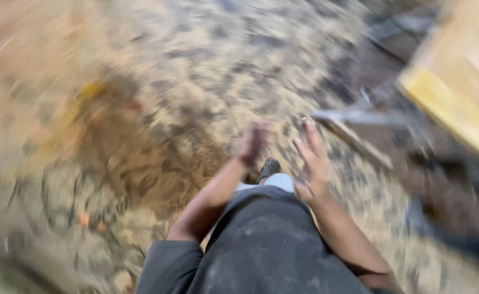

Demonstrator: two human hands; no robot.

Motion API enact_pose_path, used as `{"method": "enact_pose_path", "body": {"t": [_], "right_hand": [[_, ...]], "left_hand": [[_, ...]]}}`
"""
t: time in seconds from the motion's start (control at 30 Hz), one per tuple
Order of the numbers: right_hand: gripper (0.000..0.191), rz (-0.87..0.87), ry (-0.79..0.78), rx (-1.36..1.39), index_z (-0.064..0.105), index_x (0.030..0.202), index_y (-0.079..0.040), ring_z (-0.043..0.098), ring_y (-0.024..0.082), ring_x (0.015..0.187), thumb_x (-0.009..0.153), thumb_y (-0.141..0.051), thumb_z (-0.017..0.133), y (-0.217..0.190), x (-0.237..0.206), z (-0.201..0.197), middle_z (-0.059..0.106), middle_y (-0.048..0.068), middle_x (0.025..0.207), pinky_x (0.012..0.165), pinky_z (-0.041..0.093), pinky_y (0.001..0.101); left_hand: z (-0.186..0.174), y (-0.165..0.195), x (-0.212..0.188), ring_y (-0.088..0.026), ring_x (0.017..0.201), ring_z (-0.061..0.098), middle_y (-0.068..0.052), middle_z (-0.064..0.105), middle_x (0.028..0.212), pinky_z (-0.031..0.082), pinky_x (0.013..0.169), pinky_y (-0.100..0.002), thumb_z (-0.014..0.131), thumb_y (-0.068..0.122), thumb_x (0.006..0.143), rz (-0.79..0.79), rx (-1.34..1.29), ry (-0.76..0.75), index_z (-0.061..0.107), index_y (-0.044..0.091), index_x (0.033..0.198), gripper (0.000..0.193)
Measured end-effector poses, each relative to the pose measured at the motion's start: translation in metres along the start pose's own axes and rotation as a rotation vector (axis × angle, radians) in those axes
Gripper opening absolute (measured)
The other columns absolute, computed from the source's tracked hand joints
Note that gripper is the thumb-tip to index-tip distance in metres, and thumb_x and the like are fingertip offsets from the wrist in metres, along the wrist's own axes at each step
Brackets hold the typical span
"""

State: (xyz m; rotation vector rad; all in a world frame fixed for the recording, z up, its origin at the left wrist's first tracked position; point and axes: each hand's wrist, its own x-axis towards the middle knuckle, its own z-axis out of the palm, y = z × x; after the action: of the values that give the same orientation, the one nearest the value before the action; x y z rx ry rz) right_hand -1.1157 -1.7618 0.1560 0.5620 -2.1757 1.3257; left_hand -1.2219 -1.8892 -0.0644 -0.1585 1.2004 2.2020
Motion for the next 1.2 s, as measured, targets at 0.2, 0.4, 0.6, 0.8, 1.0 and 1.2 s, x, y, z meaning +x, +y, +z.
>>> {"method": "enact_pose_path", "body": {"t": [0.2,0.4,0.6,0.8,1.0,1.2], "right_hand": [[0.054,0.162,-0.341,-0.075,0.058,0.136,0.0,0.043,0.043,0.148,0.114,-0.044,0.035,0.213,0.035,0.125,0.039,0.025,0.166,0.122,0.035,0.0487],[0.068,0.923,-0.881,-0.462,0.051,0.146,-0.005,0.051,0.044,0.128,0.097,-0.053,0.051,0.327,0.023,0.152,0.051,0.028,0.143,0.105,0.04,0.0505],[0.06,0.826,-1.462,-0.7,0.056,0.128,0.001,0.053,0.037,0.102,0.104,-0.053,0.049,0.386,0.055,0.143,0.058,0.027,0.121,0.086,0.041,0.0469],[0.062,0.873,-1.372,-0.575,0.061,0.111,0.007,0.056,0.029,0.075,0.11,-0.054,0.046,0.415,0.183,0.224,0.064,0.025,0.1,0.066,0.042,0.0433],[0.064,1.068,-1.139,-0.19,0.06,0.097,0.007,0.068,0.027,0.066,0.11,-0.054,0.045,0.386,0.288,0.394,0.068,0.021,0.087,0.06,0.057,0.0414],[0.061,0.794,-1.345,0.12,0.06,0.103,0.002,0.073,0.031,0.087,0.11,-0.056,0.045,0.316,0.302,0.551,0.071,0.019,0.096,0.072,0.063,0.0429]], "left_hand": [[0.001,0.091,0.024,-0.028,0.134,0.051,-0.012,0.053,0.151,0.043,0.107,-0.046,0.031,0.067,0.107,0.102,-0.12,0.026,0.043,0.007,0.155,0.078],[-0.175,0.167,-0.025,-0.031,0.126,0.061,-0.015,0.062,0.139,0.05,0.104,-0.047,0.049,0.057,0.095,0.105,0.634,0.594,0.057,0.013,0.141,0.065],[-0.259,0.092,-0.135,-0.037,0.114,0.071,-0.024,0.073,0.122,0.055,0.097,-0.048,0.063,0.05,0.093,-0.536,0.453,1.357,0.071,0.007,0.125,0.054],[-0.21,0.016,-0.177,-0.039,0.118,0.067,-0.027,0.069,0.126,0.052,0.1,-0.048,0.059,0.051,0.097,-0.502,-0.047,1.562,0.07,0.002,0.125,0.058],[-0.203,0.017,-0.174,-0.039,0.126,0.056,-0.024,0.059,0.135,0.045,0.104,-0.048,0.056,0.055,0.097,-0.392,-0.247,1.641,0.061,0.007,0.135,0.061],[-0.266,0.051,-0.181,-0.04,0.134,0.046,-0.02,0.049,0.145,0.038,0.108,-0.049,0.053,0.058,0.096,-0.322,-0.047,1.788,0.052,0.012,0.144,0.066]]}}
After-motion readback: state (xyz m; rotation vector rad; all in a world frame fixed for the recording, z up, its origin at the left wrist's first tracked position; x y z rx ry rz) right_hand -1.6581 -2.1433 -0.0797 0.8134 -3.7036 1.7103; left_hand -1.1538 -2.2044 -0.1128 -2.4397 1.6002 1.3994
